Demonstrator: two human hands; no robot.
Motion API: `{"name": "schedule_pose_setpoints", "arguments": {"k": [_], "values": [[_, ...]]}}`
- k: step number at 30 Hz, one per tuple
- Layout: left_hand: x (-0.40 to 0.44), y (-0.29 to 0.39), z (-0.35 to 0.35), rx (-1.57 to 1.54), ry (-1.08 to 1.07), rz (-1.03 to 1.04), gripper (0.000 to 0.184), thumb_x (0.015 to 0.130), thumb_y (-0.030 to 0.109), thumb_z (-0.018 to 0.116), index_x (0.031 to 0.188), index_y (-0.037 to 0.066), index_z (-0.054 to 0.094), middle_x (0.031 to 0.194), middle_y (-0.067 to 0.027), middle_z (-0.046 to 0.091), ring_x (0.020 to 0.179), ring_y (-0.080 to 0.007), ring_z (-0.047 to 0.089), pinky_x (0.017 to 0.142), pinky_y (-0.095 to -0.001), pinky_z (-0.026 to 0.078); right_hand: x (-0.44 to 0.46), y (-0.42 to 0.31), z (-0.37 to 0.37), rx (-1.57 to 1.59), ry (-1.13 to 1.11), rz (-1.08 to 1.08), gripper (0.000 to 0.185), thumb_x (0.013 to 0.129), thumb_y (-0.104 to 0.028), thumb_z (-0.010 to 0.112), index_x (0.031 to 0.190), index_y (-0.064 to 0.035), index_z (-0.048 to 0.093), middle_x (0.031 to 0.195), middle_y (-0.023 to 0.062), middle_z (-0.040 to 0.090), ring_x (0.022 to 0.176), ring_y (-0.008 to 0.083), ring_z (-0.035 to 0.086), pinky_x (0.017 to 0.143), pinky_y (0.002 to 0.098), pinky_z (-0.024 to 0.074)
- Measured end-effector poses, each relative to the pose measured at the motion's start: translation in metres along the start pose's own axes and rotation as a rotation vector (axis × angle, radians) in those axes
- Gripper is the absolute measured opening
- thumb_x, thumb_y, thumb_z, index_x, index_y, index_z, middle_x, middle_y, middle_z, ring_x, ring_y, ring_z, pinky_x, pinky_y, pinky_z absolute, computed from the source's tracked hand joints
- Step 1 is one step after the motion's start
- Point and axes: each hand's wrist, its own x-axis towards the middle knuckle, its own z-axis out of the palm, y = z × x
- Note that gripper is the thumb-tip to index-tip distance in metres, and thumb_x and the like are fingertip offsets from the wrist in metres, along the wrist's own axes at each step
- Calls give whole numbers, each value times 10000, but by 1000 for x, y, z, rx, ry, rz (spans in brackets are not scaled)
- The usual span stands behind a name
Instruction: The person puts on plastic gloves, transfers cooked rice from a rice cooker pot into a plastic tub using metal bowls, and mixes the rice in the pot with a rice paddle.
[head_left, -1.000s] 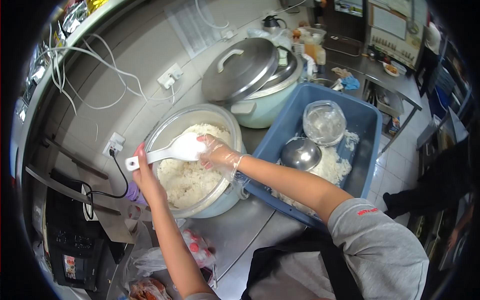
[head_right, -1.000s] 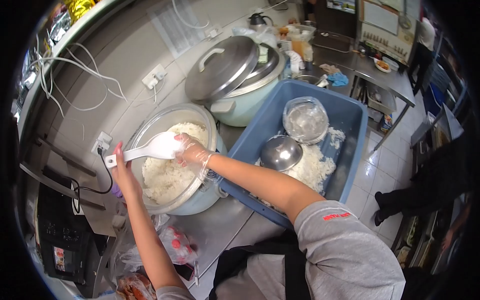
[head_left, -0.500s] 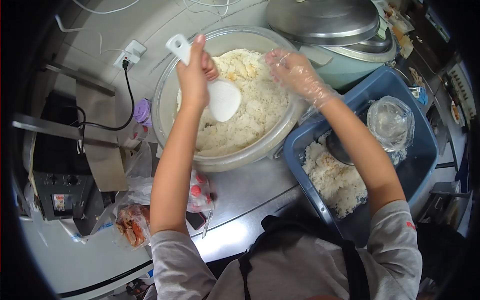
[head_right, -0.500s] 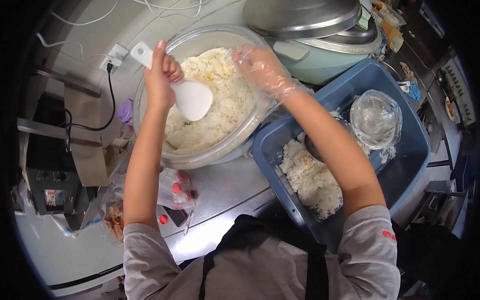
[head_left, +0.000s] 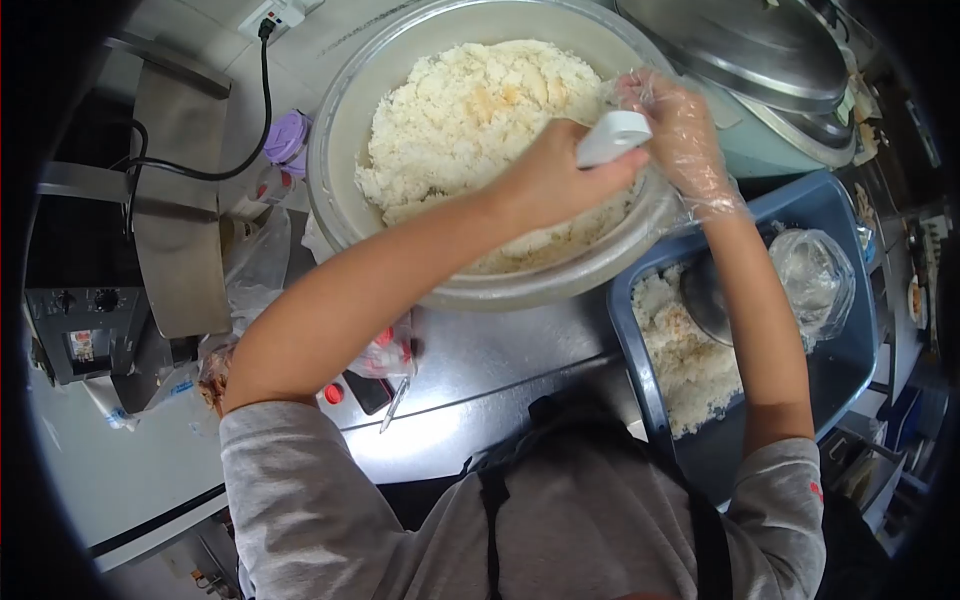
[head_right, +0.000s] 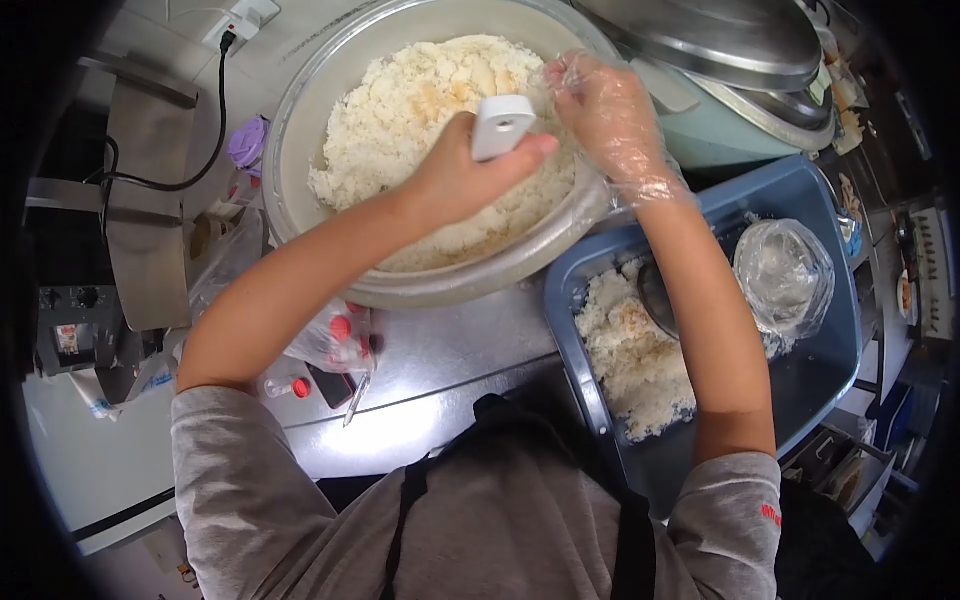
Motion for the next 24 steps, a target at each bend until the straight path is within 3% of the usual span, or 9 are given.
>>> {"name": "schedule_pose_setpoints", "arguments": {"k": [2, 4, 6, 13, 14, 16, 20, 23, 24], "values": [[-1, -4, -21, 146, -71, -149, 439, 821, 390, 616, 747, -42, 636, 626, -109, 611, 590, -160, 590, 568, -318, 473, -5, -7, -1, -1, -30, 39, 195, 824, -221, 598, 940, -68, 635, 721, 193, 621, 688, 364, 603, 669, 410, 480], [-8, -26, -50, 270, -73, -192, 450, 824, 398, 612, 721, -39, 637, 607, -113, 606, 579, -163, 592, 566, -323, 475, -7, -15, -5, -188, -32, 6, 252, 840, -239, 615, 990, -37, 635, 681, 150, 626, 601, 238, 614, 622, 332, 476], [-15, -75, -76, 588, -140, -69, 466, 824, 407, 616, 678, -35, 634, 549, -90, 570, 518, -157, 557, 518, -320, 453, -9, -22, -6, -163, -10, -14, 226, 836, -237, 598, 963, -54, 638, 724, 171, 625, 680, 299, 608, 667, 377, 476], [27, 16, -72, 303, 172, -39, 454, 795, 454, 640, 665, 20, 634, 517, -47, 537, 494, -146, 525, 496, -274, 421, -10, -33, -10, -194, -143, 91, 308, 866, -343, 559, 983, -71, 643, 813, 168, 647, 785, 336, 616, 715, 395, 479], [26, 17, -65, 273, 68, -25, 424, 788, 436, 662, 685, 27, 619, 598, -40, 560, 552, -136, 529, 533, -279, 425, -8, -31, -14, -203, -137, 80, 308, 866, -343, 559, 983, -71, 643, 813, 168, 647, 785, 336, 616, 715, 395, 479], [21, 11, -57, 241, -22, 7, 400, 782, 419, 684, 705, 35, 603, 678, -34, 582, 610, -125, 534, 570, -285, 428, 1, -31, -20, 517, -460, 430, 501, 830, -488, 584, 1091, -62, 611, 947, 151, 653, 854, 267, 623, 719, 372, 481], [2, 2, -67, 827, -347, 154, 480, 695, 403, 743, 1023, 82, 601, 1143, -180, 513, 1052, -268, 497, 859, -341, 412, -2, -82, -24, 501, -758, 452, 699, 756, -590, 622, 1195, -53, 548, 1056, 149, 616, 951, 243, 594, 771, 358, 472], [-5, 8, -122, 721, -586, -211, 678, 636, 391, 766, 1230, 152, 543, 1285, -221, 417, 1246, -324, 369, 1025, -361, 325, -26, -88, -3, -4, -883, -109, 707, 732, -564, 638, 1195, -41, 529, 1120, 192, 584, 1051, 320, 560, 878, 384, 440], [-5, -6, -143, 759, -392, -206, 667, 649, 381, 755, 1236, 147, 541, 1284, -215, 428, 1238, -323, 382, 1027, -367, 326, -31, -91, 2, -87, -913, -166, 668, 723, -505, 674, 1184, -40, 539, 1110, 198, 592, 1054, 329, 563, 903, 384, 428]]}}
